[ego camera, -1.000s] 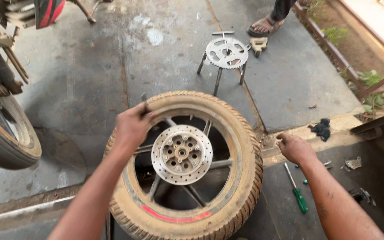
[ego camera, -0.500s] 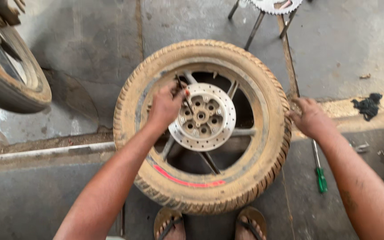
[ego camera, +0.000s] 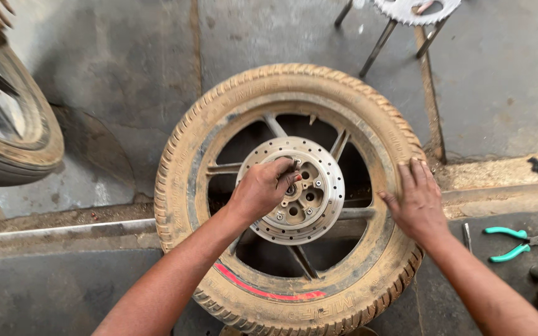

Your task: The person removes a brake disc from a motorcycle wheel hub. They use a hammer and a long metal rod as a punch to loosen the disc and separate it from the wheel assembly on the floor.

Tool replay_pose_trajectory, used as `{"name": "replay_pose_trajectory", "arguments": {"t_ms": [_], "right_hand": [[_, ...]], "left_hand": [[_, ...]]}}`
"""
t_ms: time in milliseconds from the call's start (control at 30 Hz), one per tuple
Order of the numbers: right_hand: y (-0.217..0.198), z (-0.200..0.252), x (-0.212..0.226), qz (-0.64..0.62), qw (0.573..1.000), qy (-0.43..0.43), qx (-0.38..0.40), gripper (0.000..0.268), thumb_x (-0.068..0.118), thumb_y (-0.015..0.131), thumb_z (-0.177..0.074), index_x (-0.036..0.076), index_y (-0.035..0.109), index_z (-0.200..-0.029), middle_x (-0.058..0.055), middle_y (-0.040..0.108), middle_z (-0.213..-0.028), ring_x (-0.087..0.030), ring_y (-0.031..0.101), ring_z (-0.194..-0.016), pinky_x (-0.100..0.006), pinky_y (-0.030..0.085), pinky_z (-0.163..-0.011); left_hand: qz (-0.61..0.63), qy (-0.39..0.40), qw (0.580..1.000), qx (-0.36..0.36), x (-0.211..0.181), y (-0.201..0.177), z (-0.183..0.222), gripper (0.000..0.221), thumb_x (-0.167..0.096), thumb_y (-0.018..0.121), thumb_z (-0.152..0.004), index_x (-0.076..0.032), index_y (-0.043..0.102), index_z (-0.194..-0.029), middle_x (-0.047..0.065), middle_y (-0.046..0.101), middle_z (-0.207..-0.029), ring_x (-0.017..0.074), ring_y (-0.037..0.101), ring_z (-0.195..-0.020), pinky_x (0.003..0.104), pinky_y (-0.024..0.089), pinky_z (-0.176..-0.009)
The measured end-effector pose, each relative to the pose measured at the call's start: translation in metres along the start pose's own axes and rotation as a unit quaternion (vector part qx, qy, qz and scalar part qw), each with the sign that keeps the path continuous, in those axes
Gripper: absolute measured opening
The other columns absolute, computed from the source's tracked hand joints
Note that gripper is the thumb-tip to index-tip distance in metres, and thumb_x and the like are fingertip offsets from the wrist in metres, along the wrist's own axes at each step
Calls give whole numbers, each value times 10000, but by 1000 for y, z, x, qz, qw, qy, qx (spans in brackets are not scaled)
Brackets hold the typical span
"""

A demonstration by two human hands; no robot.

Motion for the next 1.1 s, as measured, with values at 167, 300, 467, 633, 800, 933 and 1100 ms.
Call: {"name": "replay_pose_trajectory", "arguments": {"t_ms": [167,300,467,633,800,933,1100], "right_hand": [[13,6,6,71,997,2,-12,698,533,562,-945,116,473,-1498,-305,206,-1662,-441,145,-1568,-577,146,-1244],[12,8,6,48,998,14,-27,656,523,567,-925,140,536,-1457,-266,238,-1692,-412,162,-1604,-576,163,-1267],[12,6,4,51,998,19,-20,614,508,594,-925,145,589,-1419,-270,279,-1686,-403,185,-1614,-597,190,-1255],[9,6,7,47,998,19,-24,588,475,629,-913,143,604,-1397,-268,305,-1674,-391,198,-1623,-622,218,-1246],[11,5,5,77,996,32,0,583,471,663,-890,150,623,-1376,-262,303,-1668,-391,178,-1625,-643,227,-1223],[12,7,5,52,998,38,-6,572,458,660,-895,145,617,-1372,-251,302,-1670,-384,171,-1632,-655,232,-1239],[15,7,1,92,995,31,18,558,449,673,-898,153,633,-1371,-259,297,-1647,-386,151,-1627,-657,218,-1237]], "left_hand": [[-16,-28,999,43,12,-3,0,165,-149,720,-952,-33,717,-1069,161,758,-894,323,749,-770,418,570,-668],[11,-19,999,38,24,1,3,167,-158,705,-957,-51,714,-1084,120,768,-921,258,775,-778,355,620,-678],[3,16,999,30,31,4,6,202,-191,746,-943,-38,715,-1072,121,776,-969,267,767,-811,364,616,-694],[-35,41,998,34,39,6,3,221,-218,752,-937,-38,710,-1058,112,768,-984,264,764,-875,363,620,-741],[-92,102,989,48,57,17,8,194,-208,757,-914,-70,716,-1045,81,775,-964,233,748,-937,354,604,-787],[-72,115,989,50,60,23,8,187,-207,743,-945,-75,698,-1070,66,769,-946,201,745,-919,337,612,-789],[-15,37,999,29,57,13,-3,212,-201,715,-994,-67,693,-1158,68,768,-904,181,757,-781,314,615,-659]]}}
Point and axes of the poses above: each hand's wrist, its own z-axis away from the middle knuckle, its own y-axis out of the palm, x = y × z, the point moved 3 cm from there along -z, towards the middle knuckle
